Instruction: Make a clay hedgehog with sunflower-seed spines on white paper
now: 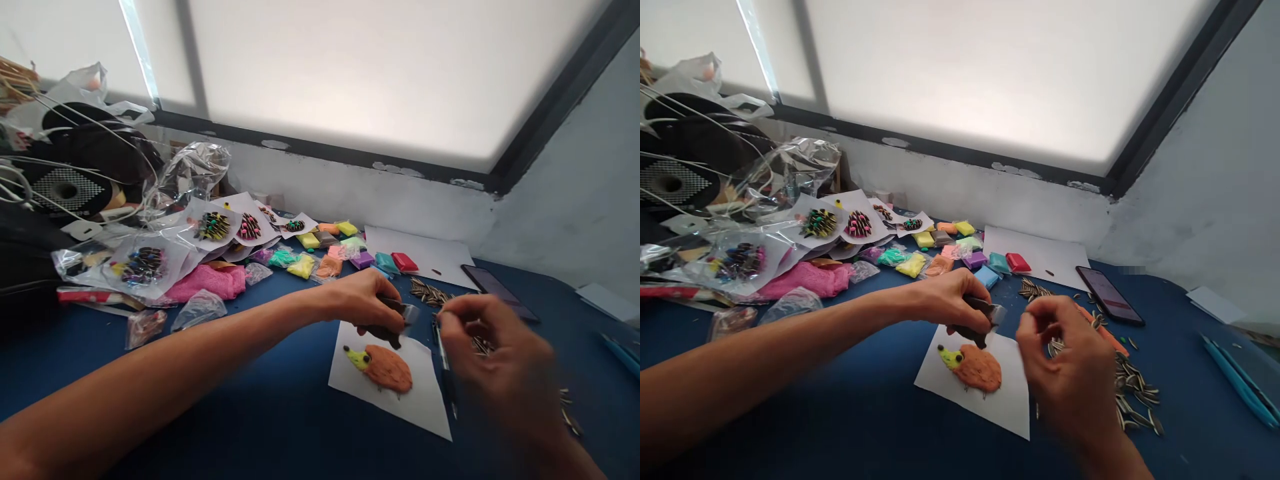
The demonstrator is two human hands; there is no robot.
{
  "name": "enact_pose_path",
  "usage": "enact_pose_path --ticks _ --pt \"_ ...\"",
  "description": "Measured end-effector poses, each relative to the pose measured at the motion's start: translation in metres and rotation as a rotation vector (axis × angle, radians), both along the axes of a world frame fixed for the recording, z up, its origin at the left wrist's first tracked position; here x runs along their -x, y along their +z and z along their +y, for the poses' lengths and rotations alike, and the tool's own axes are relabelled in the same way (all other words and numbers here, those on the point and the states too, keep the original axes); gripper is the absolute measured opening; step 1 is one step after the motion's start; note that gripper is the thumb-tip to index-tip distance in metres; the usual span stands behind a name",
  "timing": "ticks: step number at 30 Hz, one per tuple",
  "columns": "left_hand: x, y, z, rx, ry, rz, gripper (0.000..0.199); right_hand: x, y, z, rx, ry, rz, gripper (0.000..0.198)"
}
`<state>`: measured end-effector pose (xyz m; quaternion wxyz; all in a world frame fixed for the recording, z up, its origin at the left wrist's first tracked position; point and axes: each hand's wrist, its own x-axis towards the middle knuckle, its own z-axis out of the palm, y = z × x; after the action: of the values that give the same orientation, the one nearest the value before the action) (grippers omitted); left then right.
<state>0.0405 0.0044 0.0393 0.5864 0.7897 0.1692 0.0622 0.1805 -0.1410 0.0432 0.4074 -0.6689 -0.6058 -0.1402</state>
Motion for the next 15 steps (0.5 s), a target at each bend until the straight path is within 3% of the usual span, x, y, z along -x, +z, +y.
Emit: enact_pose_path --ticks 3,6,10,13,15 --pt "0.007 0.0 0.017 -0.25 0.085 0.005 0.028 -0.001 0.008 -0.002 0.011 -0.059 0.241 0.013" --pt "0.018 -0.005 0.044 -0.496 0.208 -0.004 0.018 0.0 0.009 -0.001 0.142 0.076 0.276 0.015" --pt "0.03 -0.02 0.07 -0.81 0.33 0.252 0.027 0.003 0.004 0.002 0.336 0.129 0.324 0.019" --pt "0.03 -0.025 0.07 -1.121 0.453 0.25 0.019 0.003 0.0 0.004 0.39 0.111 0.435 0.029" --pt "0.025 -0.02 0.06 -1.212 0.517 0.134 0.026 0.001 -0.001 0.005 0.392 0.123 0.472 0.033"
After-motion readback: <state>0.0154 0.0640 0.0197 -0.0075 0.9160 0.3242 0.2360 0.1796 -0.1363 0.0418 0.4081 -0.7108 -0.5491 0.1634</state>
